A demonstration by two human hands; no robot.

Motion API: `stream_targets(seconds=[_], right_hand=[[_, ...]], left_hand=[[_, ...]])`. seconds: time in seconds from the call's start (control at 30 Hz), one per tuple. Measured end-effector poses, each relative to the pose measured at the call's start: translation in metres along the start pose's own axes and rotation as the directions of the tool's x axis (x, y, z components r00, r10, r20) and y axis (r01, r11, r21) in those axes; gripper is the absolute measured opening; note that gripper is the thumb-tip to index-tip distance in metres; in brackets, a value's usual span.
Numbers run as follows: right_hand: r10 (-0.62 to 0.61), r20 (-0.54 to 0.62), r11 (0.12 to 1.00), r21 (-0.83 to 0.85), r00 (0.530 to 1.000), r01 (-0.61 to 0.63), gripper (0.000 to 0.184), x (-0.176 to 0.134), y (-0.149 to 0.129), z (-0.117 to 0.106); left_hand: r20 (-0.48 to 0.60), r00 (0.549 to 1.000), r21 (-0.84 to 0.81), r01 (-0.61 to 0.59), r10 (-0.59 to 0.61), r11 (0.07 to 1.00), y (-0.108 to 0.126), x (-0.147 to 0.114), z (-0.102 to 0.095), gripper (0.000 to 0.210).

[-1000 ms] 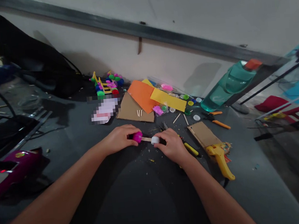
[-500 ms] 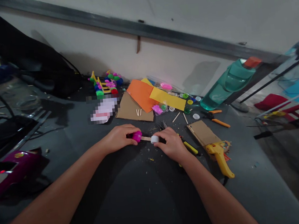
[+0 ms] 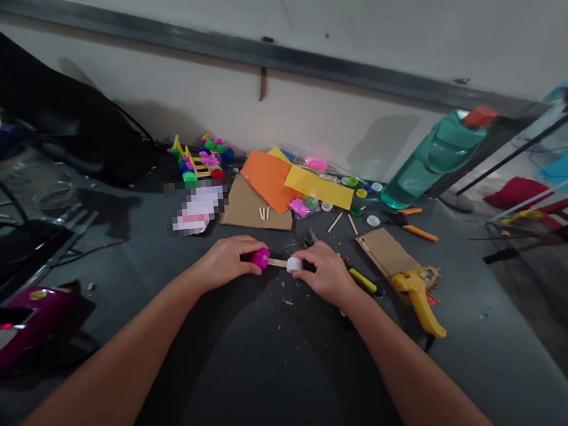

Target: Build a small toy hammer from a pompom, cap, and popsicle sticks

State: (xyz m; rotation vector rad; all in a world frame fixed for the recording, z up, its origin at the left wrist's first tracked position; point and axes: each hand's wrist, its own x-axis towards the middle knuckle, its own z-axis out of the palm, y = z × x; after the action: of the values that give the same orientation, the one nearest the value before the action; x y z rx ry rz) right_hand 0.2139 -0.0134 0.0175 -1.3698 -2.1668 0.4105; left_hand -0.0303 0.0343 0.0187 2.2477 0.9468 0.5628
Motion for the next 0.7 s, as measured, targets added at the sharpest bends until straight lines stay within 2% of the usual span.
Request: stream_targets(seconds=[0.7], right_hand=[[0.046,-0.027,0.999,0.003,0.999,-0.046,0.019,-0.0005,-0.0036,0.0015]], left_hand=[[-0.012,1.0,-0.006,0.02,-0.02,1.0,0.0005,0.0017,-0.0006,0.025]])
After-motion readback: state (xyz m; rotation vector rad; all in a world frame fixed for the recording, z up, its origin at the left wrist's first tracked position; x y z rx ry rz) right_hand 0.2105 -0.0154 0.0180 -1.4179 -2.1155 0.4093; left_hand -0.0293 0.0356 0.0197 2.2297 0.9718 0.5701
